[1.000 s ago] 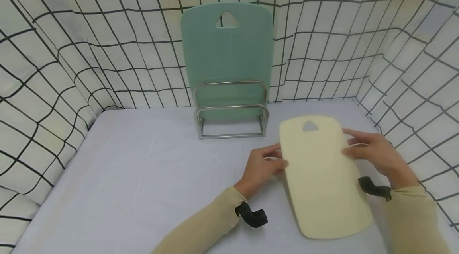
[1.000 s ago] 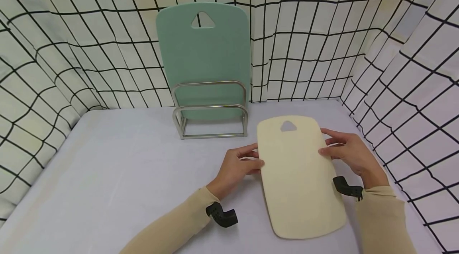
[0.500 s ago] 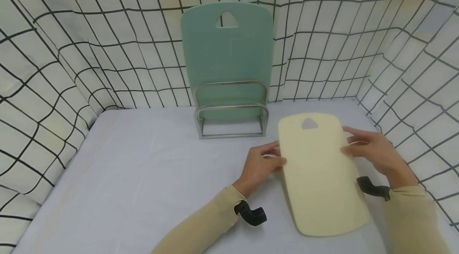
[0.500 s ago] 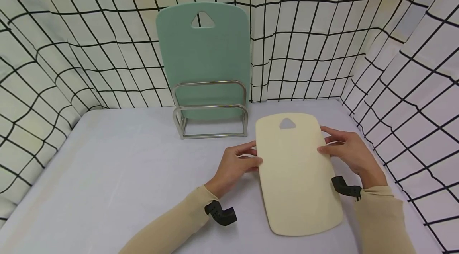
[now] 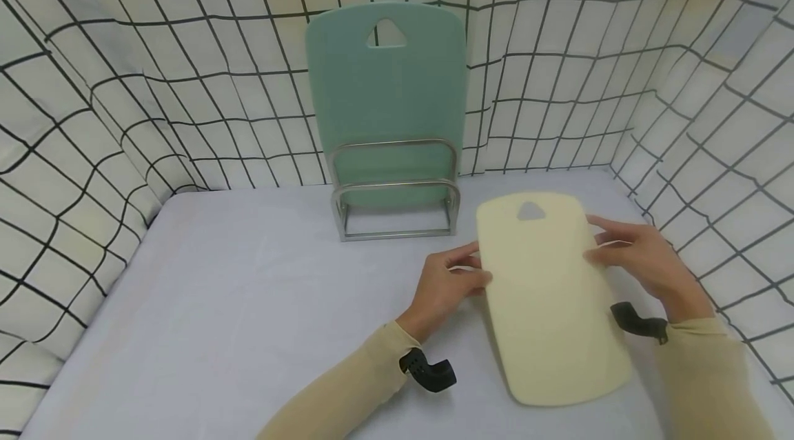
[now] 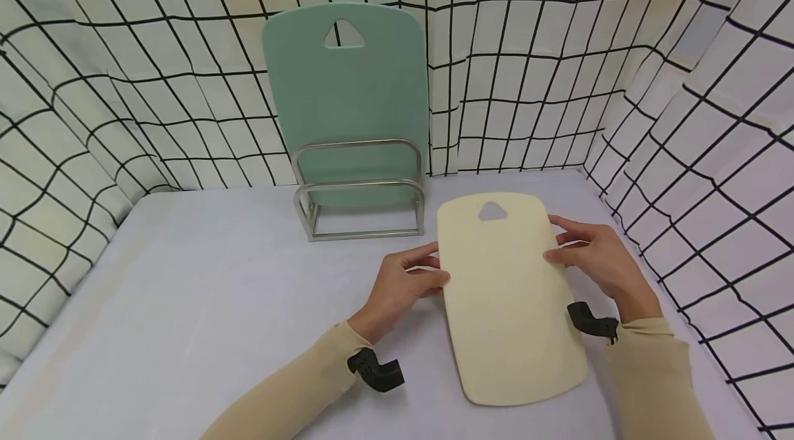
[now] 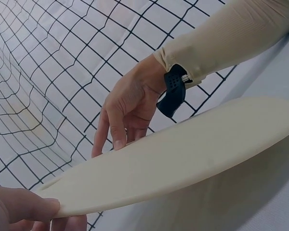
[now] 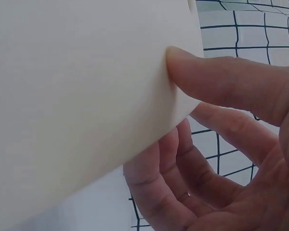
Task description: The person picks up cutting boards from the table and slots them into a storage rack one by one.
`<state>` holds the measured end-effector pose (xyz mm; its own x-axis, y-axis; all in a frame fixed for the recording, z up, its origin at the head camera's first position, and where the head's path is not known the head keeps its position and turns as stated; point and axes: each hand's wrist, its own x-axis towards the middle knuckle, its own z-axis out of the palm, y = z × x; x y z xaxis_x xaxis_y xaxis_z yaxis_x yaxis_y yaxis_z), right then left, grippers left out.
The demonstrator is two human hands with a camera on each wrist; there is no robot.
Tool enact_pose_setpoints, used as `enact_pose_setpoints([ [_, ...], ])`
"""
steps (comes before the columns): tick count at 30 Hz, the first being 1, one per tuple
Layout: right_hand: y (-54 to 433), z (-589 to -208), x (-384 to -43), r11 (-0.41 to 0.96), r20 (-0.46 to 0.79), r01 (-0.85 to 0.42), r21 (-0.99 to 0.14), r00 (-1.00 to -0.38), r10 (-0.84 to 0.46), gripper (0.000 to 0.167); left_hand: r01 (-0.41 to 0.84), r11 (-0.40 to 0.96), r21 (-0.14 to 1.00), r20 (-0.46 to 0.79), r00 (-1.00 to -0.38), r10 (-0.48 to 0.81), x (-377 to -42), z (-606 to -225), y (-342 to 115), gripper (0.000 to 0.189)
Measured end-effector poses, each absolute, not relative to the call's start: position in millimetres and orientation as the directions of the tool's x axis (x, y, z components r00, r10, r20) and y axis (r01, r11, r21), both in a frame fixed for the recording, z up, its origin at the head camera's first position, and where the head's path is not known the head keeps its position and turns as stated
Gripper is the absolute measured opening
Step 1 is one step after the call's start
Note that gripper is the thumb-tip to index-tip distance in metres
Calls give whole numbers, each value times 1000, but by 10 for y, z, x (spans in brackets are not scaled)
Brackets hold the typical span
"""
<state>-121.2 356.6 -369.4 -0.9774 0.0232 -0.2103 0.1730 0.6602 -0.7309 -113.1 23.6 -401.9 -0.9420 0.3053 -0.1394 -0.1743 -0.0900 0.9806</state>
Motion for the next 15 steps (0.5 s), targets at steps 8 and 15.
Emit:
enact_pose_setpoints([
  [8,3486,-3666,-1217,666,-226,201,-719,-973,50,89,-173,-100,980,-136,-944,301,-1090,-4001,167,58],
  [15,3395,-3632,-1192,670,-203,187,-718,-978,56,86,-161,-89,983,-129,-947,294,-1060,-3992,82,56],
])
